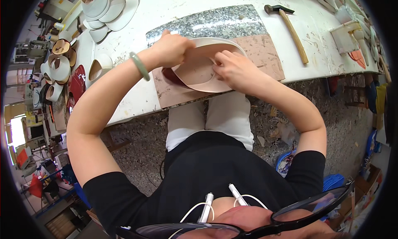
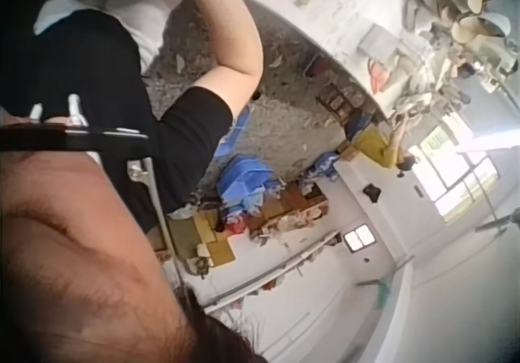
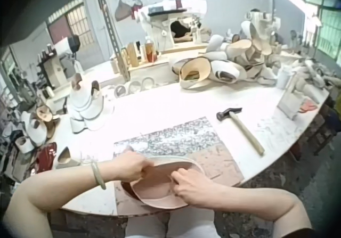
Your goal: The person aligns and presses shoe upper pieces together by hand, taps the assembled components with a hammer, and folds and shapes shoe parts by hand.
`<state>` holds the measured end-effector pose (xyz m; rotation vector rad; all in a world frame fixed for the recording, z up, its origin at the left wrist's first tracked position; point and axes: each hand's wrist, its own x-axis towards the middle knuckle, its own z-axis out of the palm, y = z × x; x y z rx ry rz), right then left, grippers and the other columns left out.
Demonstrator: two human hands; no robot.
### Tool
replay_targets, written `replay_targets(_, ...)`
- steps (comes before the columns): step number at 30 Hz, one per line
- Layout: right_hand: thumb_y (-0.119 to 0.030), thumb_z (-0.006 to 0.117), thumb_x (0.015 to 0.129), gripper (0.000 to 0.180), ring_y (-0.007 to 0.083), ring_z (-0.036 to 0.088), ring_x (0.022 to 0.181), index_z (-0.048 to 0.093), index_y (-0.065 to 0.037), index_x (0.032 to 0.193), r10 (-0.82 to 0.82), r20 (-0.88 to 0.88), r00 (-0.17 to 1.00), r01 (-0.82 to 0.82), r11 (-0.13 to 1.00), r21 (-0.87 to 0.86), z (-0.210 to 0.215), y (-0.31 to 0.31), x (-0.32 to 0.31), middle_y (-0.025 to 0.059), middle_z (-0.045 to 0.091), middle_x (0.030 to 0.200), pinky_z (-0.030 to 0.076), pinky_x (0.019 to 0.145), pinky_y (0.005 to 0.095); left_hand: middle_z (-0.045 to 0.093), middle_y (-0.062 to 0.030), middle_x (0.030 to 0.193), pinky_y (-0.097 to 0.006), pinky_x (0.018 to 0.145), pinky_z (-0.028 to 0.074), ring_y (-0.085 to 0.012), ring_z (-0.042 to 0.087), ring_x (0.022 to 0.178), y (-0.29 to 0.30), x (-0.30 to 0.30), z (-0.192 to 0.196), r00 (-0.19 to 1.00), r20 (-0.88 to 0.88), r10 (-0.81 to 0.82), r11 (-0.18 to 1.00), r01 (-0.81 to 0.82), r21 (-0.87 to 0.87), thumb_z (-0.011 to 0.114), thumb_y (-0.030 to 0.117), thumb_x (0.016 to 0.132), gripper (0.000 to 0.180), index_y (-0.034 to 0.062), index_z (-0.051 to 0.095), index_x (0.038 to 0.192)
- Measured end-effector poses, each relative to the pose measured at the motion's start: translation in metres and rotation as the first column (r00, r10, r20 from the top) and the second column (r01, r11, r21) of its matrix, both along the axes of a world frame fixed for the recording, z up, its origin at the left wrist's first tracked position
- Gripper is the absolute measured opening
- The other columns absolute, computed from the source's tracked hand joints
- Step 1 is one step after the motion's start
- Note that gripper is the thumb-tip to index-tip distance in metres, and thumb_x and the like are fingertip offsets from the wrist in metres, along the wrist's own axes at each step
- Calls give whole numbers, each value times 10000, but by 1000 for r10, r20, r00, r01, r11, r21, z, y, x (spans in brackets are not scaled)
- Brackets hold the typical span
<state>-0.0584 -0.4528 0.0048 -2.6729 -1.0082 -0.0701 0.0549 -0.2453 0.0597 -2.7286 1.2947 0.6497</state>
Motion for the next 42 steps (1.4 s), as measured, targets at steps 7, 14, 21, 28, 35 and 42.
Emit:
replay_targets(7, -221, 603, 860, 417, 304, 497, 1129, 565, 24, 1196, -12, 98, 995, -9, 978, 209, -24, -31, -12, 129, 530, 1258, 410, 983, 374, 650, -111, 707, -392, 859, 360, -274, 627, 765, -37, 5, -6, 997, -45, -67, 998, 65, -26, 713, 221, 751, 186, 72, 639, 833)
replay_targets(14, -267, 572, 897, 393, 277, 471, 1112, 579, -75, 1240, -37, -173, 984, 80, 964, 253, -17, -33, 12, 77, 514, 1198, 390, 994, 374, 656, -154, 819, -370, 674, 479, -287, 638, 768, -29, 28, -8, 908, -412, 80, 992, -111, -51, 688, 275, 805, 301, 26, 606, 954)
replay_targets(21, -265, 601, 888, 353, 256, 476, 1061, 627, -101, 1199, 16, -182, 983, 38, 957, 287, -16, -31, 26, 78, 501, 1092, 429, 932, 356, 666, -196, 830, -392, 722, 514, -338, 649, 832, -36, 12, 1, 952, -283, 113, 993, -118, 2, 630, 219, 787, 302, -23, 615, 967)
replay_targets(28, -275, 644, 853, 335, 234, 512, 979, 659, -97, 1136, 26, -206, 978, 6, 988, 153, -13, -22, 39, 63, 520, 1015, 450, 882, 350, 639, -204, 709, -413, 681, 503, -362, 639, 738, -34, 7, -7, 999, -35, 33, 999, -34, -26, 637, 245, 748, 319, -16, 609, 929)
replay_targets(35, -272, 650, 842, 304, 238, 515, 978, 674, -80, 1076, 156, -67, 985, -123, 929, 349, -18, -16, 52, 64, 533, 1029, 453, 872, 362, 654, -212, 772, -405, 688, 514, -359, 648, 744, -25, 13, -7, 949, -274, 156, 985, -169, -24, 638, 152, 726, 300, -16, 612, 973)
replay_targets(42, -249, 633, 842, 339, 228, 505, 986, 653, -56, 1119, 259, 27, 965, -253, 909, 331, -31, -9, 57, 44, 529, 1103, 468, 868, 350, 653, -228, 838, -418, 689, 515, -376, 646, 774, -23, 10, -5, 965, -247, 86, 989, -112, -94, 615, 98, 714, 317, -25, 589, 1005)
